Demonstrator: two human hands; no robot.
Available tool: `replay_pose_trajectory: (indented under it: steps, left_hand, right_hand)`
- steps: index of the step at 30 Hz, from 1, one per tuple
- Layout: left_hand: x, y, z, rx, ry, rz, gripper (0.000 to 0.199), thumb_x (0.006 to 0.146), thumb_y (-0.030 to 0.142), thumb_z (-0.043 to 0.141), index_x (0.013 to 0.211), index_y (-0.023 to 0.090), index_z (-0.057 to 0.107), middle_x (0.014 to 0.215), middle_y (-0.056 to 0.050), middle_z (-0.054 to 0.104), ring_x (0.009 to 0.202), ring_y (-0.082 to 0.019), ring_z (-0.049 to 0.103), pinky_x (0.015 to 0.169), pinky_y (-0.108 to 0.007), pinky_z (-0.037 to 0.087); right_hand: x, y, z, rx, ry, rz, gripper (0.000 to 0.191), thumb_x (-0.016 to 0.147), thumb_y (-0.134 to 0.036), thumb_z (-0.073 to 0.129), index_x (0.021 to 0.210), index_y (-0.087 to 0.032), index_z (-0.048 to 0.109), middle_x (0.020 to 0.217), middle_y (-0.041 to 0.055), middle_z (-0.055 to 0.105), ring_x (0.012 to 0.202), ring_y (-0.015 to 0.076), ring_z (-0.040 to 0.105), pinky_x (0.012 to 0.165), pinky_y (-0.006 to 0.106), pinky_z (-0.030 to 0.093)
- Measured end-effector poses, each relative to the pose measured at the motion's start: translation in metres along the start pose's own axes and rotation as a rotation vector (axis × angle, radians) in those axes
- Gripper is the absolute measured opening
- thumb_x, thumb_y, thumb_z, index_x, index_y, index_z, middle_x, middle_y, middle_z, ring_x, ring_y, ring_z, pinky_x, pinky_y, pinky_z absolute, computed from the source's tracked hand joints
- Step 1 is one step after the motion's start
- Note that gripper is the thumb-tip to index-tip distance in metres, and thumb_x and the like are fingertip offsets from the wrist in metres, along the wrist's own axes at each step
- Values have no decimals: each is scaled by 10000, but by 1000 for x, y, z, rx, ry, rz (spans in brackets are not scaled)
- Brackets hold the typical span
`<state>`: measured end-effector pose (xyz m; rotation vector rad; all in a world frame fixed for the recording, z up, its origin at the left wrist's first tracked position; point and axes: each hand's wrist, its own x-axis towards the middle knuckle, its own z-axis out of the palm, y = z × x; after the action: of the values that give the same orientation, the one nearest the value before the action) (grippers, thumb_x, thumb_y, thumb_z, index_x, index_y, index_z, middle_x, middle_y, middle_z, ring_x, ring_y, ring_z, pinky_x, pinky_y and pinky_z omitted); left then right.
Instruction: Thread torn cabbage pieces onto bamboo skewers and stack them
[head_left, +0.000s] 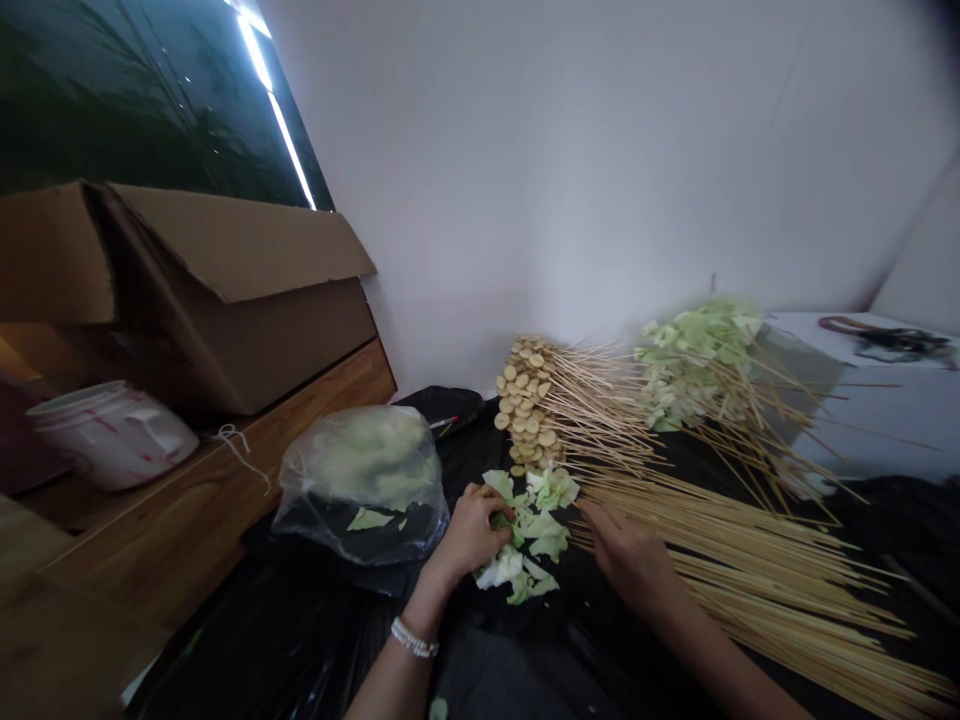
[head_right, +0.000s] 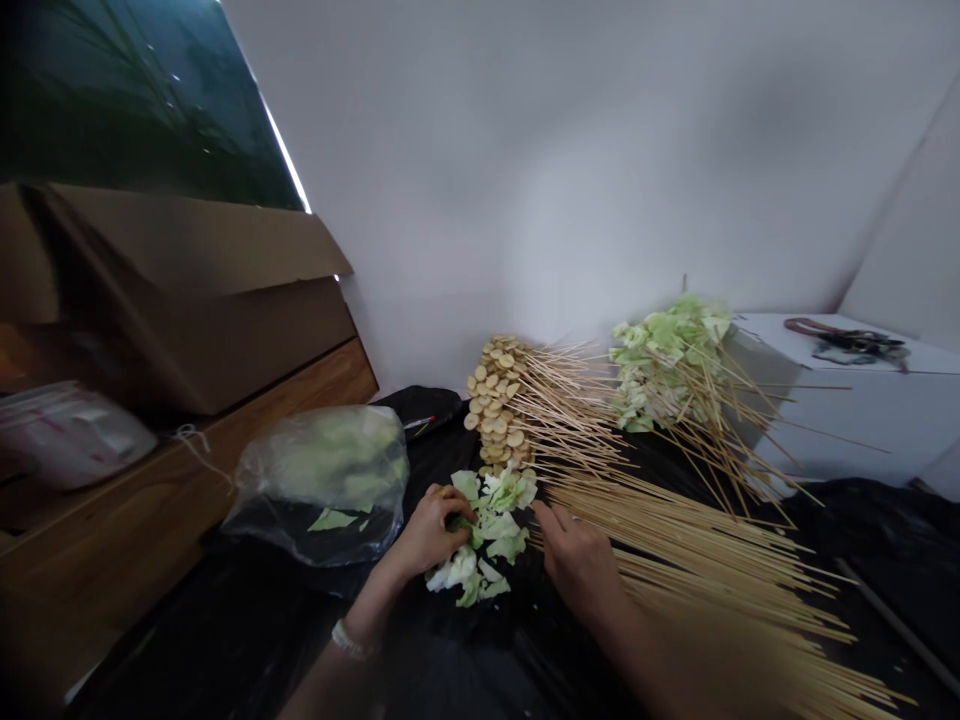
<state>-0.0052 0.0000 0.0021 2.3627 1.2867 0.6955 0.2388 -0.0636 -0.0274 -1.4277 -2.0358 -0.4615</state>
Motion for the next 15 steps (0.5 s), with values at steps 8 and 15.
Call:
replay_pose_trajectory:
  steps: [8,15]
  left_hand:
    - [4,2,-3,-145,123,-14,88,756,155,594,755,210,662,985,-55,685,1004,-231,556,878,-334,389]
    - [10,-6,6,-659,402,-285,215,772,354,635,863,162,601,706,-1,623,626,-129,558,583,-226,402]
  right_hand:
    - [2,-2,-4,8,-3,0,382,860,-69,376,1135,-160,625,915,79,697,741,153,660,689,232,517]
    - [2,-3,-4,32,23,-13,361,869,-82,386,1123,-159,629,888,77,693,725,149,649,680,236,512]
